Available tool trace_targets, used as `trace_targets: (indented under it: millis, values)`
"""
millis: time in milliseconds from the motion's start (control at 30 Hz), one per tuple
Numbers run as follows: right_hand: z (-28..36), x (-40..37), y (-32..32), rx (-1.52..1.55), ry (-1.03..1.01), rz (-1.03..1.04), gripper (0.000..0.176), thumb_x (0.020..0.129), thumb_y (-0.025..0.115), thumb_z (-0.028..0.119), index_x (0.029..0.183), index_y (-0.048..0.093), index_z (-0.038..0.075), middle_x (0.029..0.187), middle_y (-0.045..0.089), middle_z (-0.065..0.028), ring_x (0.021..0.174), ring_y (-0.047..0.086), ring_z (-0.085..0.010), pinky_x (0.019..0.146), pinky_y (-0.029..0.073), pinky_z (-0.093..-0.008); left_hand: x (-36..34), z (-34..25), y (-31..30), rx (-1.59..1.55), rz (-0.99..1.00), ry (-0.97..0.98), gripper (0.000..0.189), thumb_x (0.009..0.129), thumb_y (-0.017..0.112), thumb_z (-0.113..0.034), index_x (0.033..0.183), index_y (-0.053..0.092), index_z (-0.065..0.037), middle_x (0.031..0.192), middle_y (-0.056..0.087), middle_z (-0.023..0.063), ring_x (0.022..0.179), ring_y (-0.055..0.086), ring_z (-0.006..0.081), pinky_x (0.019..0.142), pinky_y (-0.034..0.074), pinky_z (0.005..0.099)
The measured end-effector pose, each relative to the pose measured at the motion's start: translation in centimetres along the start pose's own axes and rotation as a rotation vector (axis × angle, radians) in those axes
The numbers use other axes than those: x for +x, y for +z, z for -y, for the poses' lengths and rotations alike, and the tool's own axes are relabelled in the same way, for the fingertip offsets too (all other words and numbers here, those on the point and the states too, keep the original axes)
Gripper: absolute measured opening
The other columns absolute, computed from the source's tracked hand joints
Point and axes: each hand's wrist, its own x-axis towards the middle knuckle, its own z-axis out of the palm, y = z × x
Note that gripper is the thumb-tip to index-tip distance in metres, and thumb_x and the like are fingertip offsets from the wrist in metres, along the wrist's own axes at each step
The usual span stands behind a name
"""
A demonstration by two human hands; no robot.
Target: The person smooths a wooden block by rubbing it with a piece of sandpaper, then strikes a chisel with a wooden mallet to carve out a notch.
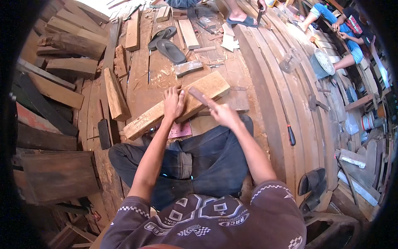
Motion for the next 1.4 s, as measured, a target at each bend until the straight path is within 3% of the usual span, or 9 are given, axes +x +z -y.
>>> trace_targets:
  millis: [333, 467, 533, 733, 833, 967, 1100, 1233, 1400]
  values:
    - [-3.3, 0.5, -1.5, 0.102, 0.04, -0.039, 0.063, 0.099, 0.057, 0.02, 0.157, 0.034, 0.029, 0.089, 0.069, -0.0306, 0.084, 0.073, -0.0411, 0.078, 0.057, -0.0486, 0.1, -0.1, 0.1, 0.014, 0.041, -0.032, 0.04, 0.101, 0.052, -0.037, 0.124, 0.06, -0.005, 0.121, 0.06, 0.0174, 0.116, 0.05, 0.038, 0.104, 0.037, 0.053]
    - [0.3, 2.6, -3.3, 0.083, 0.395, 0.102, 0.066, 0.099, 0.057, 0.02, 0.158, 0.03, 0.035, 0.091, 0.07, -0.0298, 0.082, 0.073, -0.041, 0.077, 0.058, -0.0508, 0.1, -0.2, 0.0, 0.012, 0.045, -0.024, 0.042, 0.101, 0.052, -0.036, 0.126, 0.058, -0.004, 0.124, 0.061, 0.0174, 0.117, 0.05, 0.0384, 0.106, 0.035, 0.0525]
    - [-0.4, 2.7, -0.2, 0.064, -0.027, 0.065, 0.065, 0.1, 0.057, 0.023, 0.157, 0.031, 0.039, 0.096, 0.072, -0.0273, 0.085, 0.073, -0.0425, 0.078, 0.059, -0.0512, 0.4, -0.3, -0.1, 0.014, 0.054, -0.027, 0.041, 0.101, 0.051, -0.036, 0.126, 0.058, -0.004, 0.123, 0.061, 0.0176, 0.118, 0.05, 0.0386, 0.105, 0.036, 0.0519]
    - [-3.7, 6.0, -2.1, -0.096, 0.324, -0.095, 0.068, 0.096, 0.057, 0.019, 0.157, 0.031, 0.032, 0.091, 0.071, -0.0268, 0.086, 0.073, -0.0404, 0.079, 0.059, -0.0515, 0.2, -0.3, -0.1, 0.021, 0.066, -0.053, 0.042, 0.101, 0.051, -0.037, 0.126, 0.06, -0.004, 0.123, 0.061, 0.0175, 0.119, 0.049, 0.0382, 0.107, 0.035, 0.0529]
    - [-2.4, 5.2, -0.8, -0.089, -0.109, -0.051, 0.066, 0.097, 0.056, 0.019, 0.157, 0.033, 0.033, 0.098, 0.07, -0.0297, 0.094, 0.071, -0.0424, 0.086, 0.058, -0.0502, 0.5, -0.3, 0.0, 0.029, 0.045, -0.037, 0.042, 0.101, 0.052, -0.037, 0.124, 0.06, -0.004, 0.122, 0.061, 0.0175, 0.119, 0.05, 0.0383, 0.106, 0.035, 0.0529]
    - [-4.6, 7.4, -4.2, -0.074, 0.412, 0.006, 0.064, 0.097, 0.055, 0.021, 0.157, 0.034, 0.032, 0.103, 0.071, -0.0289, 0.094, 0.071, -0.0432, 0.088, 0.057, -0.0504, 0.0, -0.6, -0.2, 0.009, 0.072, -0.055, 0.042, 0.101, 0.052, -0.037, 0.124, 0.06, -0.004, 0.122, 0.062, 0.0175, 0.119, 0.05, 0.0385, 0.107, 0.035, 0.0531]
    - [-2.8, 6.0, -1.4, 0.018, -0.106, 0.047, 0.067, 0.096, 0.057, 0.021, 0.157, 0.032, 0.032, 0.096, 0.072, -0.0243, 0.088, 0.071, -0.0437, 0.082, 0.057, -0.052, 0.2, -0.2, 0.0, 0.031, 0.053, -0.041, 0.041, 0.1, 0.053, -0.037, 0.125, 0.06, -0.005, 0.122, 0.061, 0.0176, 0.118, 0.05, 0.0384, 0.106, 0.035, 0.0543]
    - [-5.5, 7.1, -3.2, -0.113, 0.237, -0.007, 0.063, 0.096, 0.057, 0.018, 0.155, 0.036, 0.028, 0.096, 0.071, -0.0276, 0.088, 0.071, -0.0452, 0.085, 0.058, -0.0507, 0.3, -0.2, 0.2, 0.015, 0.066, -0.052, 0.039, 0.099, 0.054, -0.035, 0.125, 0.061, -0.006, 0.124, 0.06, 0.0169, 0.118, 0.05, 0.038, 0.105, 0.036, 0.0548]
    - [-0.2, 3.7, 0.2, 0.014, -0.072, 0.045, 0.066, 0.097, 0.057, 0.018, 0.157, 0.033, 0.033, 0.094, 0.07, -0.031, 0.088, 0.071, -0.0453, 0.085, 0.059, -0.0494, 0.5, 0.0, 0.1, 0.047, 0.016, -0.007, 0.034, 0.101, 0.052, -0.031, 0.123, 0.061, -0.006, 0.121, 0.06, 0.0165, 0.116, 0.051, 0.0382, 0.103, 0.037, 0.0541]
